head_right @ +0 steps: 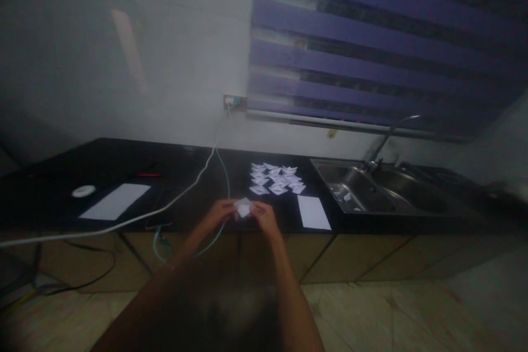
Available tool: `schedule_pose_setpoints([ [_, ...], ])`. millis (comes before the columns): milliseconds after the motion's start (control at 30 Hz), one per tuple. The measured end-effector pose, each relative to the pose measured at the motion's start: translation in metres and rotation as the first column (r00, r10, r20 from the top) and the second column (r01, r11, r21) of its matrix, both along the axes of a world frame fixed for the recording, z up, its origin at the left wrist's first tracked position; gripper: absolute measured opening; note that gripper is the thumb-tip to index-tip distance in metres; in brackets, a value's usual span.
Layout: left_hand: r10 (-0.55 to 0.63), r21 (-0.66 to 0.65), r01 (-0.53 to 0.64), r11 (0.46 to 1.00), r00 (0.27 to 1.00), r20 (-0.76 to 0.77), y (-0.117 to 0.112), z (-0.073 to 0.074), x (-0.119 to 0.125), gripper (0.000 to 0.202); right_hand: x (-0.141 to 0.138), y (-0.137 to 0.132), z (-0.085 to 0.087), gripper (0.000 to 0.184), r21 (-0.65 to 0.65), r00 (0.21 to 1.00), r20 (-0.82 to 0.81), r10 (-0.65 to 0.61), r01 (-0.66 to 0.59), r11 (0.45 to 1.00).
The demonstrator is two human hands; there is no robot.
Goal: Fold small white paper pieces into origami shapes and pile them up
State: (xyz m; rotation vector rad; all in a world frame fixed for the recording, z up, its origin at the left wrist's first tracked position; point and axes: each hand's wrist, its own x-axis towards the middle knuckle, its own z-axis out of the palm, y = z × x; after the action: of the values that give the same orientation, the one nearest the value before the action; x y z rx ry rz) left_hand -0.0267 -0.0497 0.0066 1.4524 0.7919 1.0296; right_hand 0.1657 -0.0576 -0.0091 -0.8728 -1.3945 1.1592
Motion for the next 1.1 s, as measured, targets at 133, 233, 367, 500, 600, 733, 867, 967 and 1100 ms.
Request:
schedule_pose_setpoints([
  [133, -0.007, 0.019, 0.007, 1.000, 1.000, -0.004, 0.001, -0.003, -0.002, 0.050, 0.001, -0.001, 0.002, 0.032, -0.026, 1.000, -0.026, 0.013, -0.013, 1.000],
  [233, 0.030, 0.011, -0.030, 0.999, 0.999, -0.037, 0.002, -0.006, -0.002, 0.046, 0.001, -0.001, 0.001, 0.031, -0.029, 1.000, -0.013, -0.011, 0.011, 1.000],
  [367, 0.098, 0.049, -0.095, 0.994, 0.994, -0.057, 0.004, -0.011, 0.001, 0.040, 0.000, 0.000, 0.000, 0.027, 0.022, 0.997, 0.046, -0.065, 0.064, 0.998],
  [500, 0.140, 0.101, -0.134, 0.986, 0.989, -0.052, 0.002, -0.010, 0.004, 0.030, -0.003, -0.001, 0.000, 0.026, 0.047, 0.986, 0.075, -0.149, 0.146, 0.988],
  [600, 0.131, 0.101, -0.126, 0.987, 0.990, -0.044, -0.001, -0.006, 0.005, 0.029, -0.004, -0.002, 0.000, 0.026, 0.058, 0.981, 0.067, -0.180, 0.176, 0.983],
  [733, 0.097, 0.047, -0.101, 0.994, 0.993, 0.065, -0.004, -0.002, 0.006, 0.034, -0.003, -0.002, -0.002, 0.026, 0.089, 0.977, 0.066, -0.204, 0.198, 0.976],
  [867, 0.051, 0.026, -0.054, 0.998, 0.993, 0.111, -0.003, -0.002, 0.005, 0.041, -0.005, -0.005, -0.001, 0.026, 0.105, 0.977, 0.071, -0.200, 0.192, 0.976],
  [967, 0.076, 0.039, -0.078, 0.996, 0.996, 0.048, -0.002, -0.002, 0.005, 0.035, -0.006, -0.007, 0.002, 0.031, 0.079, 0.979, 0.048, -0.199, 0.195, 0.978],
  [1100, 0.127, 0.028, -0.127, 0.992, 0.991, -0.028, 0.000, -0.003, 0.005, 0.035, -0.007, -0.007, 0.003, 0.026, 0.095, 0.981, 0.047, -0.189, 0.184, 0.978],
])
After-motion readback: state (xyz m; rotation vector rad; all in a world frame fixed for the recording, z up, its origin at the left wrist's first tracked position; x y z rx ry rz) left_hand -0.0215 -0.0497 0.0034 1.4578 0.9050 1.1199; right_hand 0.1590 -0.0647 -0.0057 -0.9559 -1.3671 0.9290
